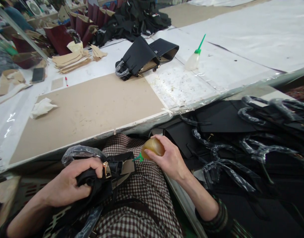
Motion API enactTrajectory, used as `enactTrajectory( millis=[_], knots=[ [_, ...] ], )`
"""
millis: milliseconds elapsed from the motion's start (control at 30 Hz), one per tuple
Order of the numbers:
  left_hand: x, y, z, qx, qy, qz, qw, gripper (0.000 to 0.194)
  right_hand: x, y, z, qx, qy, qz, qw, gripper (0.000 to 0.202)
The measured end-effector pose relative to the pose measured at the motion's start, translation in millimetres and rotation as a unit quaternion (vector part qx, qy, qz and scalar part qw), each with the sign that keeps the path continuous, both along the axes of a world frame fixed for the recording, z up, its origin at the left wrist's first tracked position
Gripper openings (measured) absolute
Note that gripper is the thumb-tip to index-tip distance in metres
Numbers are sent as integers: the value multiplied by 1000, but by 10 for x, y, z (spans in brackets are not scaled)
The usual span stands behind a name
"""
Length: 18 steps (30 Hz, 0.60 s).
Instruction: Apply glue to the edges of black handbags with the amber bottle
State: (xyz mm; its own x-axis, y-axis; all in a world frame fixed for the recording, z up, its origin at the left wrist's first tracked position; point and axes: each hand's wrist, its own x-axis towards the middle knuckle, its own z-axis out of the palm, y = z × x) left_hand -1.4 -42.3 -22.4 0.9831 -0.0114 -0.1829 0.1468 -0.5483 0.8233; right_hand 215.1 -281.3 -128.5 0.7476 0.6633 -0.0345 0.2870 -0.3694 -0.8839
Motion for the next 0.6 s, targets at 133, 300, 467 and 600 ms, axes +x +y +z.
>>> enactTrajectory(
  millis=[133, 300, 467, 600],
  knots=[
    [-5, 7, -29, -11, 8, 0, 1000, 43, 28, -49, 12, -13, 22, 11, 1000, 49],
    [15, -15, -17, -8, 10, -8, 1000, 41, 56, -84, 26, -22, 50, 43, 998, 49],
    [-19, -68, -29, -1, -2, -33, 999, 41, 42, -64, 7, -18, 7, 38, 999, 49],
    [-109, -119, -71, 3, -5, -53, 999, 39, 14, -66, 22, -20, 11, 54, 998, 49]
  ],
)
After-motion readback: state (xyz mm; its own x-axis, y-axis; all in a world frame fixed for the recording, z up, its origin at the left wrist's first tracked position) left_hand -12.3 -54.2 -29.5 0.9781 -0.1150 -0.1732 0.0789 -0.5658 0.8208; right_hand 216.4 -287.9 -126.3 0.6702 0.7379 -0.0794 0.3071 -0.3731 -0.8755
